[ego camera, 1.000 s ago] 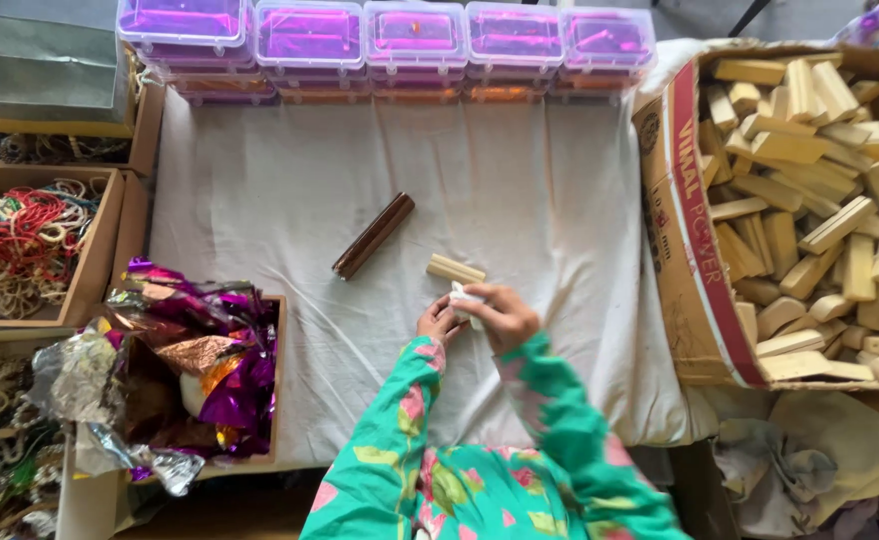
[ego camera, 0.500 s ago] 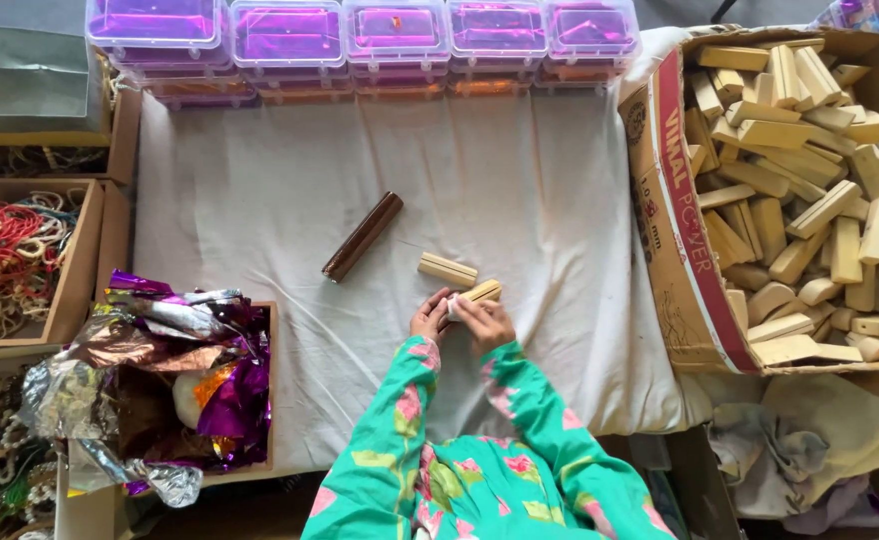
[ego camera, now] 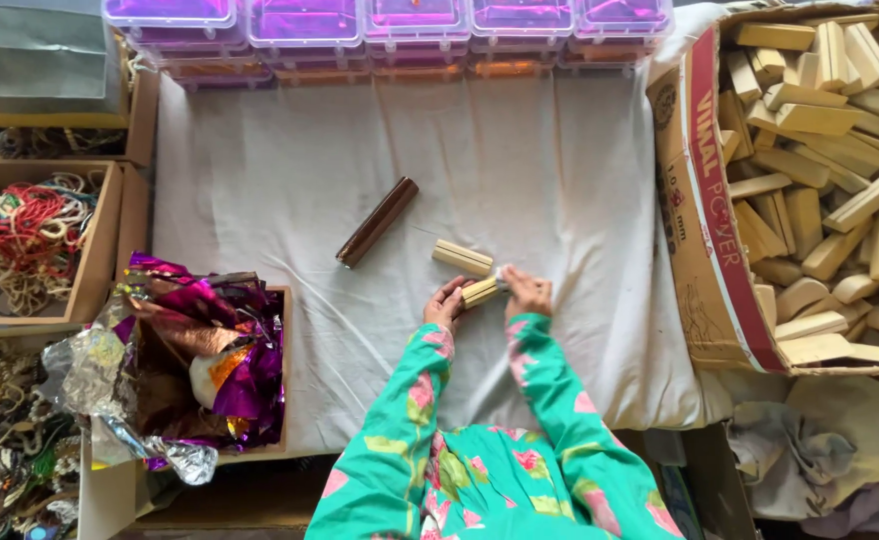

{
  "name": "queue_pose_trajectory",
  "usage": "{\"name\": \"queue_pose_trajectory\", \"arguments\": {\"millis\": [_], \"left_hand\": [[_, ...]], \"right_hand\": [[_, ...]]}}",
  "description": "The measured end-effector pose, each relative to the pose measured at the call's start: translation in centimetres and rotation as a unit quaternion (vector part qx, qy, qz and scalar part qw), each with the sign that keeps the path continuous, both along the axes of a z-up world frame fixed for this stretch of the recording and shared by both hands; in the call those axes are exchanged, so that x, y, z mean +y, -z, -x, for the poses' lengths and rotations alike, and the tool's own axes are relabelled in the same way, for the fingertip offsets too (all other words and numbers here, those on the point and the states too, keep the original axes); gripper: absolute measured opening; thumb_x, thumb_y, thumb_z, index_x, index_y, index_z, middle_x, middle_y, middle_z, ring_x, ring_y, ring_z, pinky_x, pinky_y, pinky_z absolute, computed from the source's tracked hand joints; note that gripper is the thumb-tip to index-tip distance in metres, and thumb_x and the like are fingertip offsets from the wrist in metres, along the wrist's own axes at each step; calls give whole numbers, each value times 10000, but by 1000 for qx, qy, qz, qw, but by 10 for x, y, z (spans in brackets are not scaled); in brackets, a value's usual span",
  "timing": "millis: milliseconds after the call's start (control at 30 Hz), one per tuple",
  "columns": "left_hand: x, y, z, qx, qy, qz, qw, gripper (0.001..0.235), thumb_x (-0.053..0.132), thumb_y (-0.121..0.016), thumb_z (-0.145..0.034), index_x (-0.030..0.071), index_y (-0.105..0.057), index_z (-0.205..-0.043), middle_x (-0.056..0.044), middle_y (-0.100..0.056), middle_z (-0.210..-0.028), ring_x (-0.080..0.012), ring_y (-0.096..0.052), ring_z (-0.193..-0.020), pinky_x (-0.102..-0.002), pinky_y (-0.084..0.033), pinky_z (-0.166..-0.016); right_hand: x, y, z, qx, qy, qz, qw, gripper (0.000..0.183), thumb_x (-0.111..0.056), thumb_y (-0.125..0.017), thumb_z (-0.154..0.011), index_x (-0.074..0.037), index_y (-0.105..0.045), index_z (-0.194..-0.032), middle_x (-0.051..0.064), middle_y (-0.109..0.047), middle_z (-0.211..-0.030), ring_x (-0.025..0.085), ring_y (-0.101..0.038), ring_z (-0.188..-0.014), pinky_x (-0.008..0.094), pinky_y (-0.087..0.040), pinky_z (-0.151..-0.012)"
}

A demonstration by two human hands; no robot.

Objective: The person picks up small wooden blocks from a cardboard box and wipes them with a cloth. They then wrap the blocks in a sheet of metallic foil, folding the edges to create a neat package.

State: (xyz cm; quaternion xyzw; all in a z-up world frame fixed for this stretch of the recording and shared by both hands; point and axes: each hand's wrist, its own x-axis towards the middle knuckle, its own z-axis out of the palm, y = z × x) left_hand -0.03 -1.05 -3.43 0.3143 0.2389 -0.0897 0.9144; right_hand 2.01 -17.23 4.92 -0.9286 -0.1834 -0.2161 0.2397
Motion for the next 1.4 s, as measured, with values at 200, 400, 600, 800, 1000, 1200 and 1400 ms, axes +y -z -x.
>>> {"name": "queue_pose_trajectory", "arguments": {"millis": [200, 400, 600, 800, 1000, 1200, 1400], "left_hand": [[1, 22, -1, -1, 6, -16, 1000, 435, 159, -647, -1013, 59, -583, -1431, -105, -722, -1266, -217, -698, -1065, -350, -595, -839], [9, -34, 2, 11, 44, -43, 998, 567, 101, -721, -915, 108, -528, -1448, -46, -688, -1335, -140, -677, -1129, -280, -575, -869], [-1, 11, 3, -122, 0, -72, 990, 743, -89, -808, -780, -7, -496, -1449, -154, -651, -1378, -233, -650, -1241, -366, -553, -1054], [0, -5, 5, -115, 26, -112, 987, 739, -73, -819, -793, -28, -500, -1458, -163, -640, -1396, -221, -639, -1261, -366, -531, -1092], [13, -6, 2, -56, 97, -57, 992, 701, 82, -764, -907, 100, -471, -1544, -56, -628, -1435, -165, -621, -1247, -335, -523, -998], [0, -30, 5, -199, 90, -383, 897, 781, 50, -802, -899, 183, -410, -1561, -47, -709, -1330, -206, -705, -1172, -360, -591, -959], [5, -93, 10, -163, 83, -595, 782, 902, -6, -789, -792, 265, -379, -1548, -25, -786, -1146, -256, -762, -986, -383, -611, -831]], "right_hand": [[22, -59, 21, 3, -65, -8, 998, 489, -136, -754, -769, -78, -725, -1253, 75, -690, -1293, 297, -626, -1061, 412, -488, -980], [-8, -36, -10, 44, 67, -48, 996, 294, -220, -791, -885, -228, -785, -1179, 92, -664, -1274, 299, -584, -1090, 410, -525, -934], [11, -26, 10, 32, 26, -33, 999, 346, -95, -760, -848, -246, -788, -1158, 33, -686, -1150, 293, -613, -1046, 393, -547, -922], [-9, -30, -5, 33, 0, -67, 997, 463, 4, -737, -775, -231, -784, -1170, 11, -720, -1147, 282, -622, -1050, 384, -545, -944], [6, -25, 14, 14, -35, -80, 996, 472, 40, -717, -773, -210, -766, -1170, 13, -710, -1192, 282, -635, -1065, 390, -531, -973], [-19, -26, -19, 58, -34, -91, 994, 479, 47, -698, -766, -249, -785, -1132, -6, -734, -1145, 272, -640, -1034, 377, -544, -952], [-1, -32, -5, 17, -28, -80, 996, 401, 2, -735, -852, -191, -758, -1204, 20, -726, -1144, 273, -653, -1021, 406, -524, -920]]}}
